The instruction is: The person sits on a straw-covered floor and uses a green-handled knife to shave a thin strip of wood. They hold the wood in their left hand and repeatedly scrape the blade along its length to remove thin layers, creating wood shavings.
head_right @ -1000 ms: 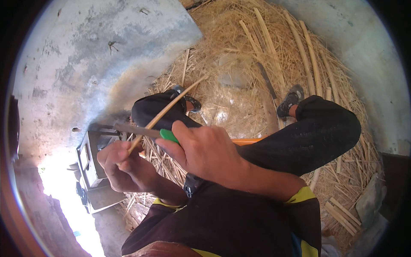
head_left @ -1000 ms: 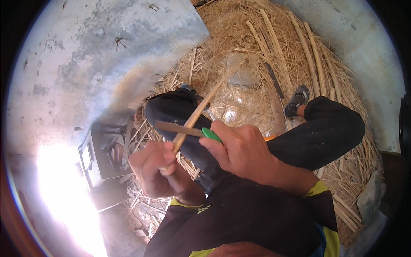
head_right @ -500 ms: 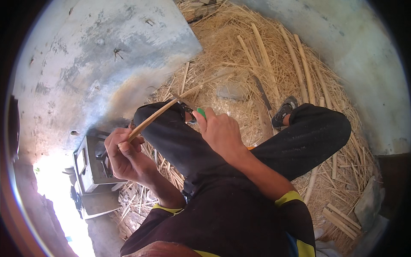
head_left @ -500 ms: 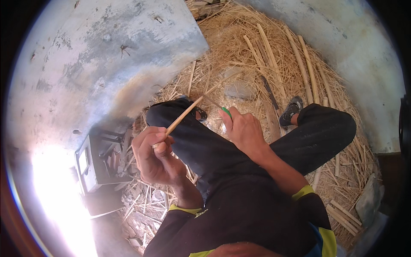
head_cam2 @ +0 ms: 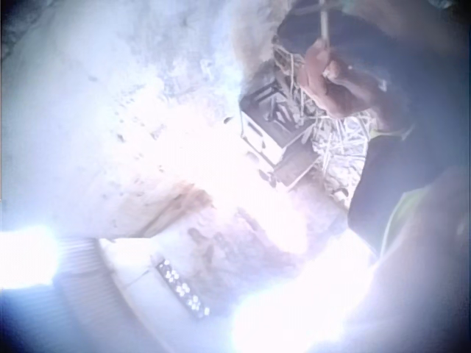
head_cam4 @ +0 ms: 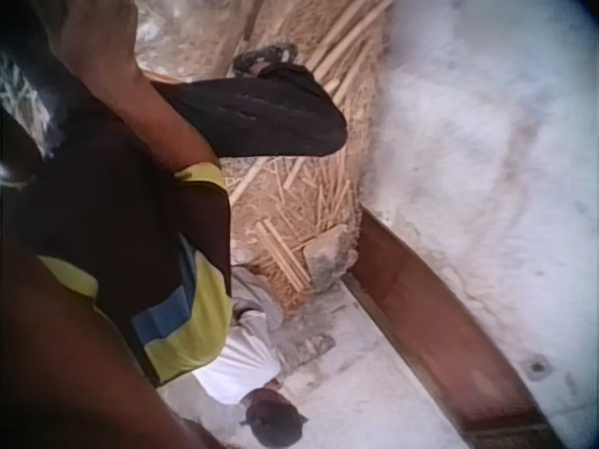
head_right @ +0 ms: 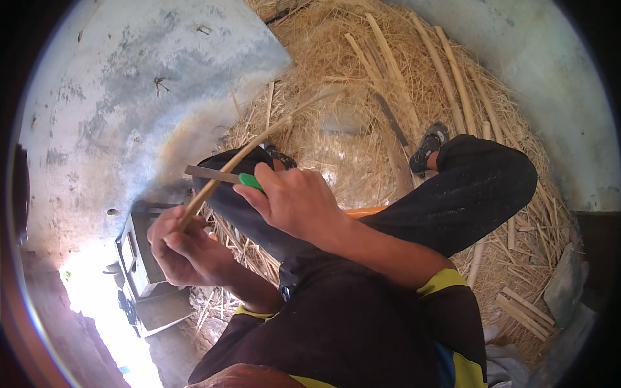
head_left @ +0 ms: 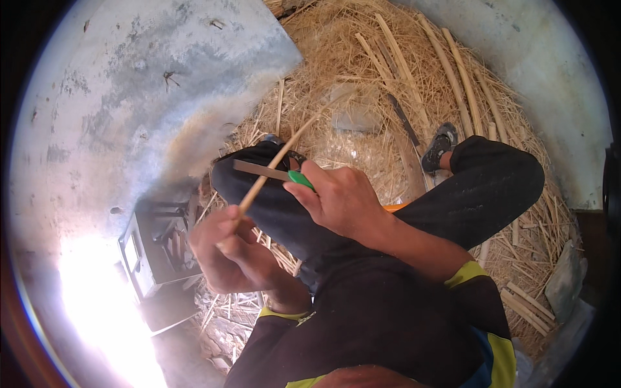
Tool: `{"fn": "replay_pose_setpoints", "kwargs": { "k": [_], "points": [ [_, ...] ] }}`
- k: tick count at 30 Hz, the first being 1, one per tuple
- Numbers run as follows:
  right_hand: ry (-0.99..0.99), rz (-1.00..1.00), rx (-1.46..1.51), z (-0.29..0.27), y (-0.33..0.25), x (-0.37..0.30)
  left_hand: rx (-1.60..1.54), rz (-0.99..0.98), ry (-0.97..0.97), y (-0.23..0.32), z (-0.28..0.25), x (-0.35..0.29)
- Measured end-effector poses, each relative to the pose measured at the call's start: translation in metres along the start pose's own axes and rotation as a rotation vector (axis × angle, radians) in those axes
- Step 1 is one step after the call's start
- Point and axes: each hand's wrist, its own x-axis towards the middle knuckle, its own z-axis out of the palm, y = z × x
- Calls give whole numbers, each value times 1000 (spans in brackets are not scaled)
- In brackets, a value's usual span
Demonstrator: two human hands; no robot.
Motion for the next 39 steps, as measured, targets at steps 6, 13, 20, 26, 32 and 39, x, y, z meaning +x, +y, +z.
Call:
{"fn": "replay_pose_setpoints", "kwargs": {
  "k": [6,13,20,26,32,39],
  "points": [
    [12,147,-276,24,41,-5,40,-37,47,-5,-4,7],
    [-70,427,-346,-4,59,0,22,-45,34,-1,8,11],
    [-67,171,-40,-16,-1,5,22,-50,30,2,6,5],
    [45,207,-237,39,75,11,14,1,97,-1,10,6],
    [-308,704,-492,32,295,-55,-30,125,107,-5,0,10],
    [-27,605,51,2,142,2,-5,34,138,-7,-8,13]
  ]
}}
